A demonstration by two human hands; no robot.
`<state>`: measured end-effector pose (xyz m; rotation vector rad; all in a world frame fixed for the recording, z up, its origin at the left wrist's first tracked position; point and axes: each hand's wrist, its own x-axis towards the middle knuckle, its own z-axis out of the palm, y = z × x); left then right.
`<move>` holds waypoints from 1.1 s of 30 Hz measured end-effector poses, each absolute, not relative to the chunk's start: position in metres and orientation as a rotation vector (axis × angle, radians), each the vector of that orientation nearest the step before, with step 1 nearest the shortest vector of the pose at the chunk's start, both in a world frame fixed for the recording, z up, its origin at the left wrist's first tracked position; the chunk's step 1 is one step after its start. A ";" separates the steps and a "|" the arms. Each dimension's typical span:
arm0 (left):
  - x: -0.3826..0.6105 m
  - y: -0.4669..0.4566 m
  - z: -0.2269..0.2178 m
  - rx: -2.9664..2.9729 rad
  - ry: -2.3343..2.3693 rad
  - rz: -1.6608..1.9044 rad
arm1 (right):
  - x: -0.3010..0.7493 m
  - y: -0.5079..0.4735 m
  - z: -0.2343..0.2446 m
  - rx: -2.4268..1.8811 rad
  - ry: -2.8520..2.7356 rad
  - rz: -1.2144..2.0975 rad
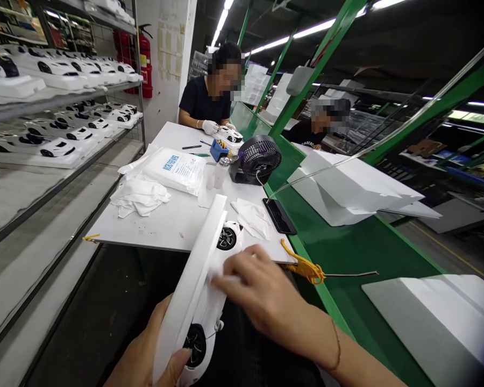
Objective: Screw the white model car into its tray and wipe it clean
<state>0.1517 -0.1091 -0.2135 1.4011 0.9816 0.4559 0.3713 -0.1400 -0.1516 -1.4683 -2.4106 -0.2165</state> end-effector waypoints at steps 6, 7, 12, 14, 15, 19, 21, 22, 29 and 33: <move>0.151 -0.114 -0.214 1.467 0.923 0.460 | 0.368 -0.146 -0.144 -1.577 -2.559 -0.126; 0.151 -0.115 -0.213 1.450 0.934 0.471 | 0.376 -0.142 -0.145 -1.649 -2.486 -0.218; 0.151 -0.117 -0.208 1.325 0.963 0.469 | 0.406 -0.141 -0.147 -1.689 -2.019 -0.295; 0.150 -0.114 -0.208 1.286 0.957 0.536 | 0.399 -0.152 -0.150 -1.580 -1.850 -0.146; 0.150 -0.113 -0.208 1.269 0.956 0.553 | 0.392 -0.159 -0.153 -1.521 -1.795 -0.064; 0.146 -0.108 -0.202 1.160 0.929 0.466 | 0.348 -0.180 -0.174 -1.354 -1.896 0.169; 0.146 -0.108 -0.198 1.031 0.918 0.454 | 0.328 -0.182 -0.185 -1.378 -2.028 0.114; 0.147 -0.108 -0.197 0.951 0.923 0.463 | 0.319 -0.182 -0.191 -1.417 -2.061 0.054; 0.146 -0.105 -0.196 0.665 0.923 0.529 | 0.294 -0.193 -0.220 -1.364 -2.186 -0.138; 0.143 -0.100 -0.194 0.549 0.935 0.523 | 0.320 -0.206 -0.235 -1.430 -2.116 -0.038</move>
